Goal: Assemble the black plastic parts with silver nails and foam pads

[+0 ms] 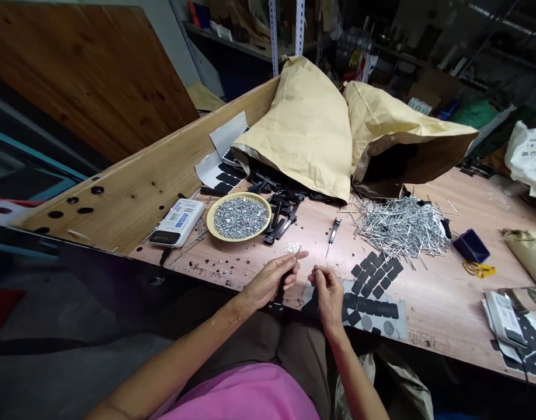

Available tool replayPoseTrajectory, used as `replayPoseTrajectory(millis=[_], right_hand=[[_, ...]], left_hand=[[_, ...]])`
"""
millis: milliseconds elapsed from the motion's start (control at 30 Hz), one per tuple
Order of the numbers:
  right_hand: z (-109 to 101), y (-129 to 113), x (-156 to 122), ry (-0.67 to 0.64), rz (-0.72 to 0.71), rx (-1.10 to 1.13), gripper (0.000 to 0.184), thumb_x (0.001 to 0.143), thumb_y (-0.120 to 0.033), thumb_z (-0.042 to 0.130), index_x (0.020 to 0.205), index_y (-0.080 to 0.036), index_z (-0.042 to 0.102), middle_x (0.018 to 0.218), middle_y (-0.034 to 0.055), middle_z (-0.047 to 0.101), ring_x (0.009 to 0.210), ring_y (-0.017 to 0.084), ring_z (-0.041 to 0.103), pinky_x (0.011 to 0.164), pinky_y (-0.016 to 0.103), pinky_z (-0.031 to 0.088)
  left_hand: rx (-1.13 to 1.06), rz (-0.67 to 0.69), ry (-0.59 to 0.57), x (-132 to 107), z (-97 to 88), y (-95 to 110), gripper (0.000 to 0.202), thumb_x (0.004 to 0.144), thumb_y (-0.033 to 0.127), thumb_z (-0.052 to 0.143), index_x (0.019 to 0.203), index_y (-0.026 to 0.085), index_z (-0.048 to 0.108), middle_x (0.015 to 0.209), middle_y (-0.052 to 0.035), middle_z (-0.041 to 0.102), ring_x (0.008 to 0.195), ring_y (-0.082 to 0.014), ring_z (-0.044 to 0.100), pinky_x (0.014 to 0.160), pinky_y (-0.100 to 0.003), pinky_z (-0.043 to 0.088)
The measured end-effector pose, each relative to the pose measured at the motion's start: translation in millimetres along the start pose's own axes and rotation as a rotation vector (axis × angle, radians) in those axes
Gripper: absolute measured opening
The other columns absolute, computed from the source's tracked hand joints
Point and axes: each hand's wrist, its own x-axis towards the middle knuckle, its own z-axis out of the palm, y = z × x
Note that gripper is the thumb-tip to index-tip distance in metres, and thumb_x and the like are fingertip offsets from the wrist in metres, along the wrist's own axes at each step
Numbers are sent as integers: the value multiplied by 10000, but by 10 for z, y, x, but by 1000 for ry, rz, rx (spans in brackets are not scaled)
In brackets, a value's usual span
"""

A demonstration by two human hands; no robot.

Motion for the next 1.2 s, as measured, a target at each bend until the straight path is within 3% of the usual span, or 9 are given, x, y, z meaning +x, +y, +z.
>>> replayPoseTrajectory(millis=[100,200,367,633,800,1000,1067,1200], right_hand=[[-66,-142,120,-47,-71,-90,350,693,-489,655,839,-172,684,752,43,677,701,176,635,704,337,522],[-101,-218,186,-153,-15,-79,368,670,-499,673,828,-168,700,733,35,677,695,167,627,713,334,523],[-93,-190,124,-204,112,13,396,645,-524,689,824,-172,710,727,31,684,686,157,634,731,338,531],[-135,-139,72,-188,142,83,432,635,-535,699,843,-157,713,710,43,688,684,175,656,737,369,553],[-152,-153,36,-233,55,9,388,723,-512,638,893,-170,708,809,51,693,731,178,667,781,375,554],[-203,-156,31,-198,-302,-228,251,809,-416,577,916,-240,721,859,52,688,784,180,650,731,330,547],[-252,-169,64,-230,-313,-250,216,795,-402,603,887,-252,729,840,47,697,779,181,650,726,328,542],[-381,-223,134,-375,-205,-209,195,727,-421,681,795,-248,742,795,39,703,761,180,652,701,319,542]], left_hand=[[148,-141,-92,-63,9,-23,562,703,514,643,1108,129,578,524,99,375,353,-5,189,352,-166,101],[231,-193,-120,-99,23,-77,618,684,562,635,1122,138,538,466,121,348,333,-9,154,344,-160,69],[256,-125,-79,-87,56,-139,665,637,609,639,1075,115,555,468,121,345,343,-10,162,344,-163,95],[307,-12,-54,-62,105,-202,597,663,603,622,963,87,622,468,105,333,385,-25,219,380,-181,130],[294,-28,-48,-53,100,-231,655,642,615,626,1007,71,617,467,107,337,384,-26,211,375,-183,136],[281,-59,-67,-68,105,-214,651,654,611,618,1048,94,619,482,109,328,378,-22,202,375,-173,163],[294,-78,-92,-75,101,-198,641,657,614,613,1046,104,622,476,113,322,377,-22,194,378,-170,192],[372,-97,-174,-83,68,-159,588,673,595,614,999,107,644,466,110,315,395,-28,212,409,-173,257]])
